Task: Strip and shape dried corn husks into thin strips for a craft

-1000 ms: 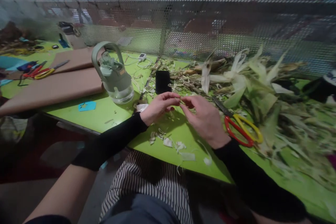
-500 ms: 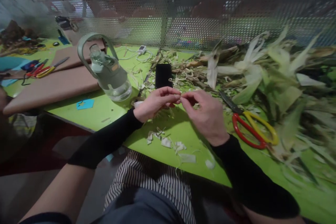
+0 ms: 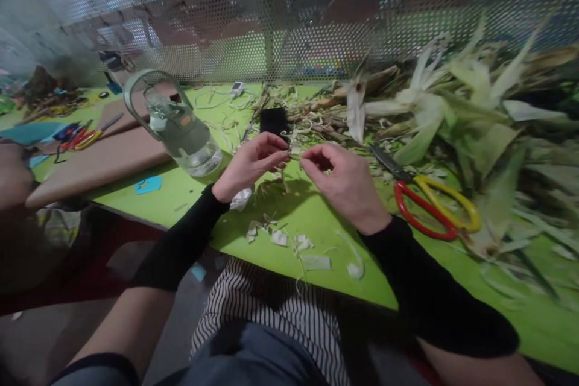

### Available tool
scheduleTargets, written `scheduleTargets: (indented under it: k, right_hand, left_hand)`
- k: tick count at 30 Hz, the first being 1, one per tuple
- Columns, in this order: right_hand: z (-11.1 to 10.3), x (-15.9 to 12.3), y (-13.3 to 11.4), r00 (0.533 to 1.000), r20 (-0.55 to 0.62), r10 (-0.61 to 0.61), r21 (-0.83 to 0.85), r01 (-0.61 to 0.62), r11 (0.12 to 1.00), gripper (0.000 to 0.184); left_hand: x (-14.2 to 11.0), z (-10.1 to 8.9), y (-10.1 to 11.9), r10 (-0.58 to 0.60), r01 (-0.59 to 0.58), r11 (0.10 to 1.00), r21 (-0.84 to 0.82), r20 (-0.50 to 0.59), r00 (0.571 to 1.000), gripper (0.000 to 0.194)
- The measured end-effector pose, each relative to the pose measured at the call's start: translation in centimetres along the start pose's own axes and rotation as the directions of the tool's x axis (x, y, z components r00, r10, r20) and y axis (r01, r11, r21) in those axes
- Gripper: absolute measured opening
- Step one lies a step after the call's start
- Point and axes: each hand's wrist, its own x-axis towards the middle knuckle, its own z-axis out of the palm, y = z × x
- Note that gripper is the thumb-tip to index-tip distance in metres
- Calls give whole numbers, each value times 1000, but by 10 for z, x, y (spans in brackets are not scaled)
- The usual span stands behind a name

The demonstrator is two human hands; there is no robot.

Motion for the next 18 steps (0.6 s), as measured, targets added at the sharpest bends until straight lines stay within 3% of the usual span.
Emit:
scheduleTargets:
  k: [1,3,6,9,14,18]
  right_hand:
    - [0,1,2,1000,-4,19,21,-19,1000,13]
    - [-1,2,7,999,-2,48,65,-48,997,16]
    - [1,4,10,997,5,71,113,-71,991,18]
    - [3,5,9,997,1,73,133,-72,988,18]
    - [4,5,8,994,-55,94,171,-84,982,17]
    - [3,3,6,989,-98,109,181,-90,979,16]
  left_hand:
    - [-2,-5,2,26,-20,985,171,-32,999,18]
    - [-5,-12,4,-24,21,873,487,-1,1000,10]
    - [-5,-13,0,-163,43,769,638,130,978,14]
    - [-3,-7,-7,-162,5,808,589,213,963,12]
    - [-4,5,-8,-139,30,869,494,183,973,16]
    - [-7,12,1,-5,-47,956,291,173,985,25]
